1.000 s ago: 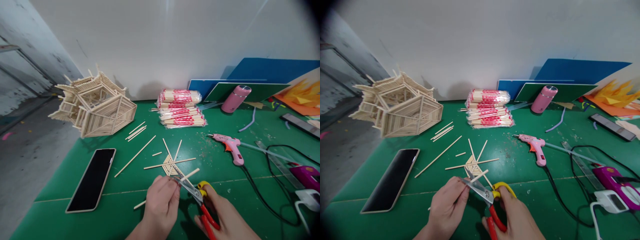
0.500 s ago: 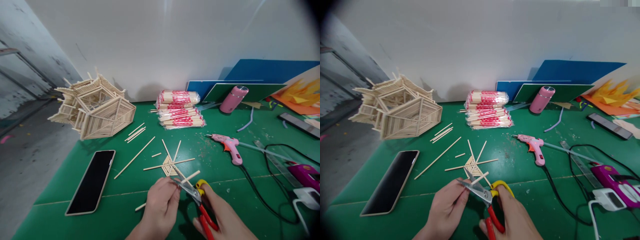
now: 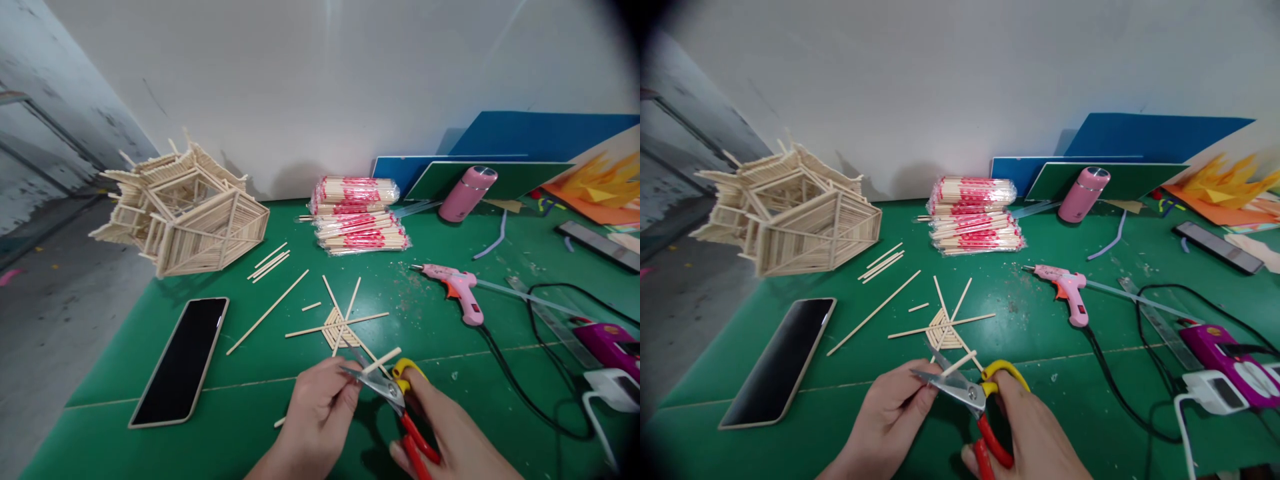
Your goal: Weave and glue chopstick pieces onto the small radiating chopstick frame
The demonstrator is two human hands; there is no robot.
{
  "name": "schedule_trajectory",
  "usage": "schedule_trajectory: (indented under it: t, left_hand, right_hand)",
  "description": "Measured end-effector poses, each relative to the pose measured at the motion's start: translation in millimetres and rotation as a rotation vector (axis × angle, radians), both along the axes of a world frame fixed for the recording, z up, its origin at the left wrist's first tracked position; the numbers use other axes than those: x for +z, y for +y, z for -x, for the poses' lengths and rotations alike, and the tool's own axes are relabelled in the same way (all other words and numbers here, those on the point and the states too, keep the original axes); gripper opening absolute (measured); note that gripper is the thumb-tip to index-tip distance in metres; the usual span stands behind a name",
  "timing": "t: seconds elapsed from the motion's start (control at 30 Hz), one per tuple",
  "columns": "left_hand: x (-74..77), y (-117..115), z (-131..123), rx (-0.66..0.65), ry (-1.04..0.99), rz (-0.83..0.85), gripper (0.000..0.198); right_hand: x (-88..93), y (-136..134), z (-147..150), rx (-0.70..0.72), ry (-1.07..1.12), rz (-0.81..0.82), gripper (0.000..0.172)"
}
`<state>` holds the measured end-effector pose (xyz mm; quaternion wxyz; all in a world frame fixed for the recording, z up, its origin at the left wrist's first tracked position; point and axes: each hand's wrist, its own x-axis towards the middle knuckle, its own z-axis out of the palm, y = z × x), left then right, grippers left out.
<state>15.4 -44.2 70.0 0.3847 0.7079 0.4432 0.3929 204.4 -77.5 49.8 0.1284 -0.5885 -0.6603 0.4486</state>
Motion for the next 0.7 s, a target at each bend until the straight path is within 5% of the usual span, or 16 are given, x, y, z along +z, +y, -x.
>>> schedule_trajectory:
  t: [0.43, 0.6, 0.7]
  left_hand:
    - [7.7, 6, 2, -0.041, -0.098, 0.292, 0.022]
    - [-5.8, -3, -4, 0.122, 0.125, -0.026, 0.021]
    - [-7.3, -3, -5, 0.097, 0.145, -0.107, 0.022]
  right_hand:
    - [8.4, 2, 7, -0.009, 0.091, 0.026, 0.044]
    - [8.8, 3, 6, -0.016, 0.044, 0.041, 0.044]
    - [11.5, 5, 5, -0.006, 0.006, 0.044, 0.049]
